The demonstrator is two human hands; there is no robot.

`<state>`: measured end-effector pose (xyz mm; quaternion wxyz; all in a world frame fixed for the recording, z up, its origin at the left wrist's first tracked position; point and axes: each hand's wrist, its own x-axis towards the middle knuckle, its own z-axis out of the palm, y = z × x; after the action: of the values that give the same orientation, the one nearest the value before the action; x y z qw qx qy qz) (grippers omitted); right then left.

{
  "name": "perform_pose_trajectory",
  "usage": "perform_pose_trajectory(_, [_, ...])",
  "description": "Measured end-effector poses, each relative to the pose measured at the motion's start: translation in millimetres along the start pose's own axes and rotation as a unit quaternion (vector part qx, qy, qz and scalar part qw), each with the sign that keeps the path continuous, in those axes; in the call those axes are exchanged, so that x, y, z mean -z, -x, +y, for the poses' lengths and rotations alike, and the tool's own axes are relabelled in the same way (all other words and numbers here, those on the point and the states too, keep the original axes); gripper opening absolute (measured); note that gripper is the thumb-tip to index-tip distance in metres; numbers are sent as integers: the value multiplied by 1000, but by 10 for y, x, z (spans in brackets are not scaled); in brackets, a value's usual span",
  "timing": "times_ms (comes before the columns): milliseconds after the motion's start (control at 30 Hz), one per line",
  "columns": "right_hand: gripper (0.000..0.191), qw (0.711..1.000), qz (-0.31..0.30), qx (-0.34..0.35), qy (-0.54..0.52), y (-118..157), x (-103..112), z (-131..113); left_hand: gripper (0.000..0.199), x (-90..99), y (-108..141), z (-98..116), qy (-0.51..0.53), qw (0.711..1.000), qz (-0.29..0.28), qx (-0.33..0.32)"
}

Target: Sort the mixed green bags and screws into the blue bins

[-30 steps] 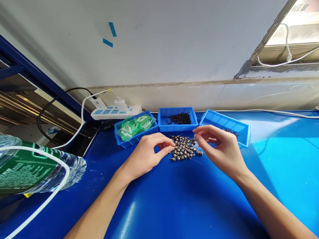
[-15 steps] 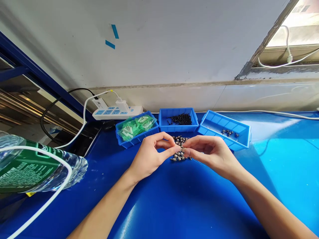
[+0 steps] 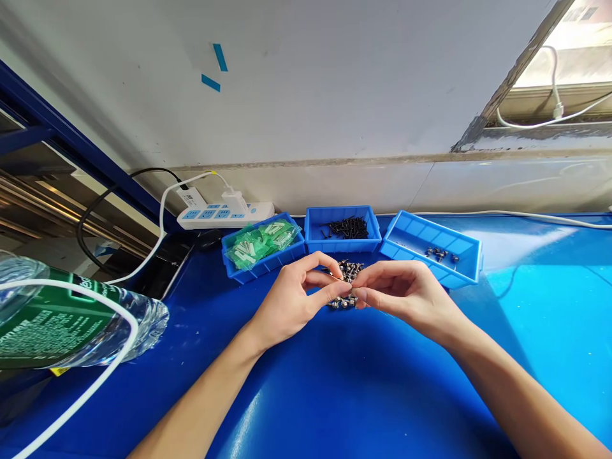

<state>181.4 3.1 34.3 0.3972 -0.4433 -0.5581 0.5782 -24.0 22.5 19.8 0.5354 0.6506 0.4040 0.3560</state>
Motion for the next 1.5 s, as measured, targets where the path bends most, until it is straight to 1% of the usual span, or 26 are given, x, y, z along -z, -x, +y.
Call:
perform_pose_trajectory(67, [29,998,26,33,48,10,29,-21,14,46,2,-6,-83,996,-1,-45])
perform_pose_trajectory(133, [20,985,95,84,118,21,90,-42,9,111,1,-33,-196,976,-9,-90])
perform_pose_trajectory(167, [14,970,144,110,160,26,132,-51,5,144,0,-55,-246,963,-23,-104])
perform_pose_trajectory(233, [5,921,255,152,251,32,227,-62,7,199,-3,-108,-307,944,-53,-111])
perform_pose_trajectory(300, [8,861,342,169,337,30,315,-61,9,229,-9,-157,-334,934,-73,-103])
perform_pose_trajectory(333, [8,838,368,171,365,27,348,-57,11,235,-12,-175,-340,932,-79,-95])
perform_pose_trajectory(367, [8,822,384,172,383,23,369,-50,12,236,-14,-188,-343,932,-80,-88])
perform_pose_trajectory(400, [10,815,390,173,391,18,379,-42,13,235,-16,-195,-345,931,-80,-82])
perform_pose_trajectory(467, [13,823,380,179,384,10,366,-25,14,230,-19,-194,-347,932,-77,-75])
perform_pose_trajectory(567, [11,848,341,193,357,4,291,-7,12,224,-26,-165,-341,934,-60,-84])
perform_pose_trajectory(633, [8,864,305,204,345,3,229,-1,11,214,-31,-134,-315,944,-38,-91])
perform_pose_trajectory(700, [8,885,250,205,333,6,170,1,10,190,-36,-101,-265,960,-7,-88])
perform_pose_trajectory(800, [10,926,150,174,298,13,95,10,8,124,-40,-70,-155,985,37,-69])
perform_pose_trajectory(900, [12,959,74,137,236,19,42,31,15,48,-44,-71,-43,997,44,-45])
perform_pose_trajectory(967, [16,972,39,117,199,21,23,42,24,11,-45,-83,4,998,46,-32])
perform_pose_trajectory(1067, [15,981,9,93,168,20,15,42,33,-9,-42,-93,43,998,52,-19])
perform_pose_trajectory(1133, [16,986,-1,80,149,17,16,34,36,-4,-39,-91,55,997,51,-13])
perform_pose_trajectory(1300, [29,995,-17,41,87,11,24,34,40,6,-35,-89,65,997,46,-6])
perform_pose_trajectory(1433, [34,998,-39,8,45,3,24,52,44,-5,-28,-87,67,997,35,3])
perform_pose_trajectory(1500, [36,999,-35,5,41,-2,22,48,43,-7,-22,-75,57,998,27,-2])
